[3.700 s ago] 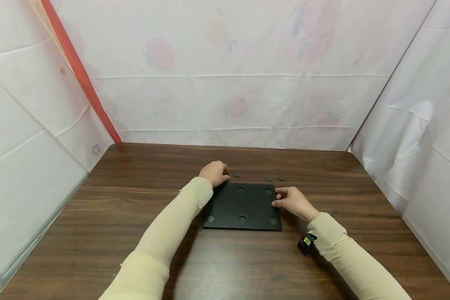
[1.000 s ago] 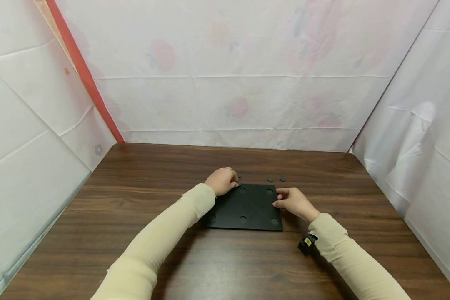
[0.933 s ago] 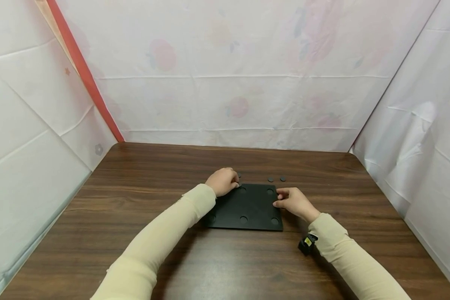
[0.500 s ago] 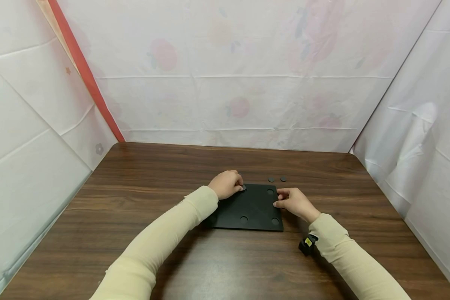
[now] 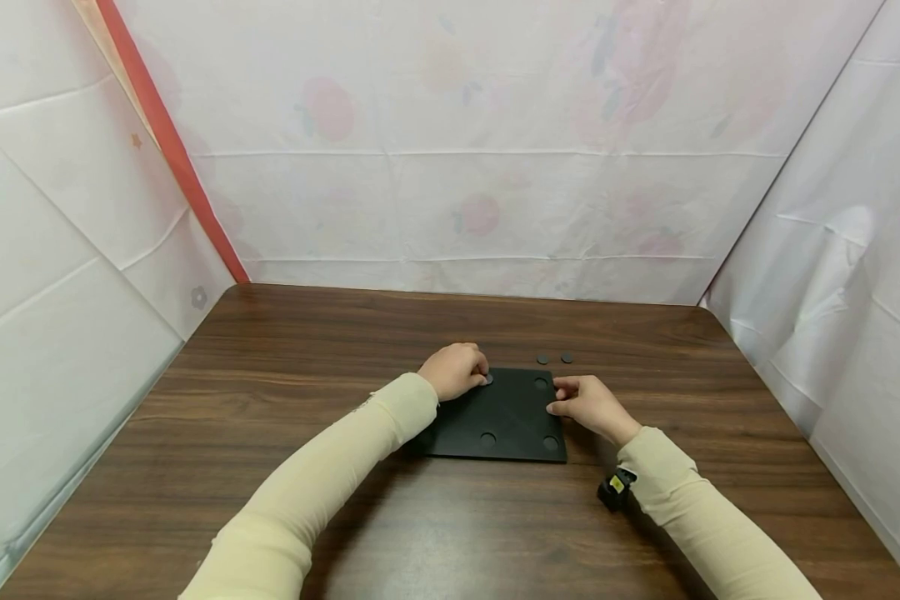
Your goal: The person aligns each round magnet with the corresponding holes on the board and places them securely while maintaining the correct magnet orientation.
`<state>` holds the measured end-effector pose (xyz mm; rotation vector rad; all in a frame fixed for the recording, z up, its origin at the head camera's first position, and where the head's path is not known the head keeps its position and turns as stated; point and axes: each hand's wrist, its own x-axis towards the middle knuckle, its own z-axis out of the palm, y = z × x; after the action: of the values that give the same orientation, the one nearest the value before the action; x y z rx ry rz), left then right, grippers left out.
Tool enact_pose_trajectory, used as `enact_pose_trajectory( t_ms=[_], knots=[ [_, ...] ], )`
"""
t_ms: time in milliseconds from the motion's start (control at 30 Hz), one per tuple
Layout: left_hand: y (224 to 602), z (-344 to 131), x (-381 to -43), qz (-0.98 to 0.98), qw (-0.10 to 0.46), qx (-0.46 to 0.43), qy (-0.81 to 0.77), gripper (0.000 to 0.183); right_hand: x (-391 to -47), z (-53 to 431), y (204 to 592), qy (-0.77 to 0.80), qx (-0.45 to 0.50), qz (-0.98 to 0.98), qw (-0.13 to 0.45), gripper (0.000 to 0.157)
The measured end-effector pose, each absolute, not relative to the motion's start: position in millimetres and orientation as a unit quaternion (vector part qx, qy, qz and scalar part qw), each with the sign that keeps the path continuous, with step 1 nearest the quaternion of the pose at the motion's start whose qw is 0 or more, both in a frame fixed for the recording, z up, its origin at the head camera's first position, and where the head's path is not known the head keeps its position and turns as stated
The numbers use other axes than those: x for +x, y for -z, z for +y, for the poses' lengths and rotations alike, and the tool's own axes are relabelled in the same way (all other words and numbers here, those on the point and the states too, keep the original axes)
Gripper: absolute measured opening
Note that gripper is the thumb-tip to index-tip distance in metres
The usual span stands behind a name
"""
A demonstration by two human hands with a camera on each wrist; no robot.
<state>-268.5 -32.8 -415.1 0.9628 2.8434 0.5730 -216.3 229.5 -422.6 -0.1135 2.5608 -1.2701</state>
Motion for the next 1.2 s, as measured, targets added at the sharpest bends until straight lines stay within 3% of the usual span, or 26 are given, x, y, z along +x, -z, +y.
enact_pose_trajectory(
  t_ms=[1200],
  knots=[
    [415.2, -30.3, -270.0, 0.932, 0.051, 0.304, -0.189, 0.018, -215.7, 229.9, 421.0, 0.443, -0.044, 0.885, 0.139, 0.055]
  ],
)
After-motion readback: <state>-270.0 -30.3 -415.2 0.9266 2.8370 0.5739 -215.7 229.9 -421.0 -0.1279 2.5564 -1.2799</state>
